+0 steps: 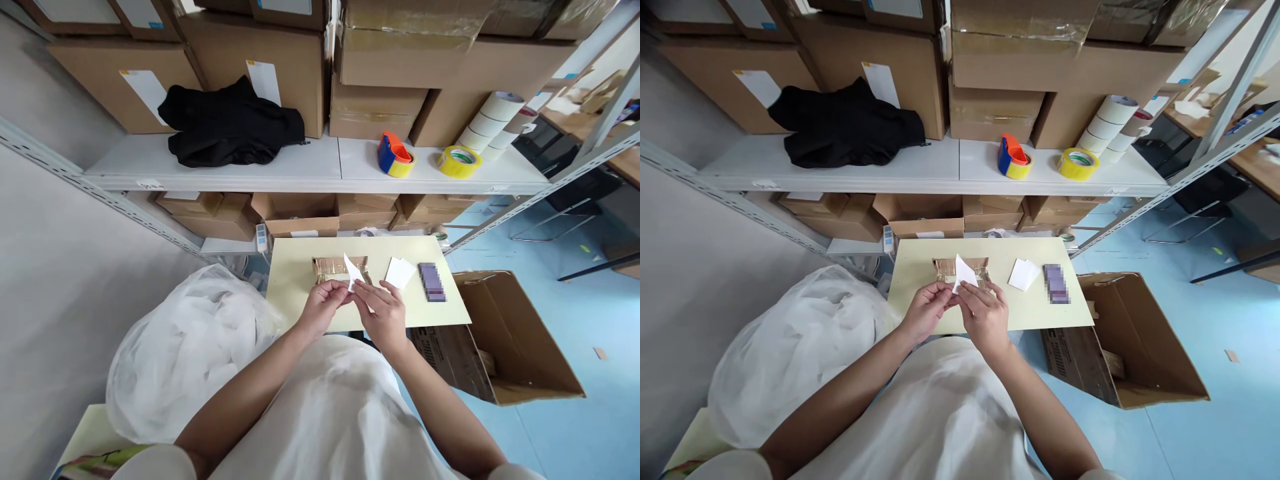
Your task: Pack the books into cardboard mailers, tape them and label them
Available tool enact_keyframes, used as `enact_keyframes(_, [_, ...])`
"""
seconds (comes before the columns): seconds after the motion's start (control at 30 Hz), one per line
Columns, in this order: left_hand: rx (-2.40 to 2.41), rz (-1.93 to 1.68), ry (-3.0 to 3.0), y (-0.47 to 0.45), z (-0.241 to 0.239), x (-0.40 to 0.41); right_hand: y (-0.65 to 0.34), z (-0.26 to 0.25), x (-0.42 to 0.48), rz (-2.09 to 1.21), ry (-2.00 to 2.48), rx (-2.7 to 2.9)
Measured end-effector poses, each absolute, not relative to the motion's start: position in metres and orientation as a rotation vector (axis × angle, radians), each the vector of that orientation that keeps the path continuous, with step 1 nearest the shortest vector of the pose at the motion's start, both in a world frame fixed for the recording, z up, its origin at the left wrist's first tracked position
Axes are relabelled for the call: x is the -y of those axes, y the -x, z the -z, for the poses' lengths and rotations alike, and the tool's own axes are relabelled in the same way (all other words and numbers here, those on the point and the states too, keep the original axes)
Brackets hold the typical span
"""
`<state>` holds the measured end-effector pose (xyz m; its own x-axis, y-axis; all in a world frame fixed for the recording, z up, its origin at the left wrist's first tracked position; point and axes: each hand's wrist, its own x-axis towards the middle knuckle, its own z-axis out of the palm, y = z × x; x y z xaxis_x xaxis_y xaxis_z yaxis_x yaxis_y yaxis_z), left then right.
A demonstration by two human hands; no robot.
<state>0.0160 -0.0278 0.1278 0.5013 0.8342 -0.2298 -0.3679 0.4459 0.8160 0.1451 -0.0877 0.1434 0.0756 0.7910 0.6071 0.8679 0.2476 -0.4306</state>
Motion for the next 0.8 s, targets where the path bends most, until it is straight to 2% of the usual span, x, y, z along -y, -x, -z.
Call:
enact_keyframes(0.53, [-0.736, -0.876, -1.200, -0.013, -0.115, 0.020, -0.140, -0.141, 0.083, 0.257, 1.514, 1.728])
enact_keyframes(0.8, [-0.745, -0.884, -1.109, -0.012, -0.122, 0.021, -0.143, -0.138, 0.076, 0.365, 1.505, 1.830])
